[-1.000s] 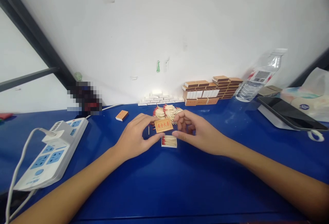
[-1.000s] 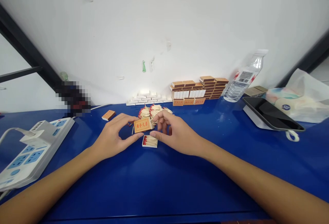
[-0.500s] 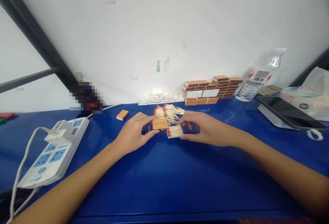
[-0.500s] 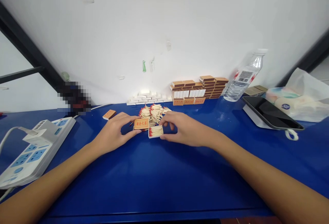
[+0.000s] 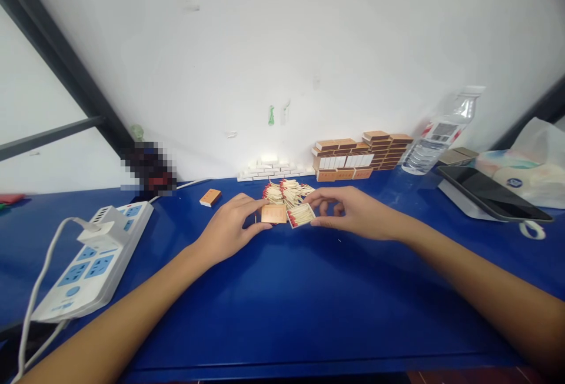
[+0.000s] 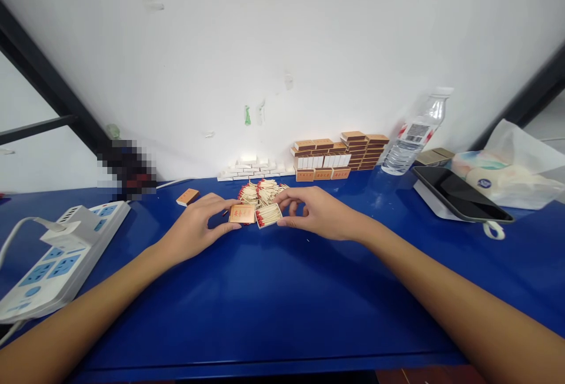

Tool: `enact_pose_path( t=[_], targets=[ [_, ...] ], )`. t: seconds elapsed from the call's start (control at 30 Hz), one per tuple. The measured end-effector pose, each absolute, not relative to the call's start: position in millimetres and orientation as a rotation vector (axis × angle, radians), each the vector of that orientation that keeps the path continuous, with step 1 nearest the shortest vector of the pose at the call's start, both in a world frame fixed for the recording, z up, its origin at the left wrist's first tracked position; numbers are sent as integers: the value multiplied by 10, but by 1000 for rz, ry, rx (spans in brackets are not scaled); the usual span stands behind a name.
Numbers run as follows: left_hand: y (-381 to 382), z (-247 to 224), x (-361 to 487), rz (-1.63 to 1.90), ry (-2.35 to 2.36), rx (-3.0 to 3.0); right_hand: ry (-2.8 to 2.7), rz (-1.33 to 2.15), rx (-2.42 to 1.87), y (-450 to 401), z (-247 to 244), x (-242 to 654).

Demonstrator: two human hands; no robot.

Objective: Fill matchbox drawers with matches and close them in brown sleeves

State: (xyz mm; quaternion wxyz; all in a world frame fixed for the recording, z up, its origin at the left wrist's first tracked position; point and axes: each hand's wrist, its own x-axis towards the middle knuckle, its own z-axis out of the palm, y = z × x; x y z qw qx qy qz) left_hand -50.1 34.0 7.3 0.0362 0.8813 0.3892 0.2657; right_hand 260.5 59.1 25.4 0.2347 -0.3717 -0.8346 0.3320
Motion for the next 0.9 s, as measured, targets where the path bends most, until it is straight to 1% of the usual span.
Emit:
enact_pose_path(
  t=[0.2,0.63,0.9],
  targets=[
    [374,61,-538,816,1151,2724,-2300,885,-1029,573,293,2592],
    [384,48,-555,775,1218,2589,-2318,858,-985,573,283,2608],
    [341,105,-476,873,1200,2446,-2184,892,-999,568,214,2558]
  ],
)
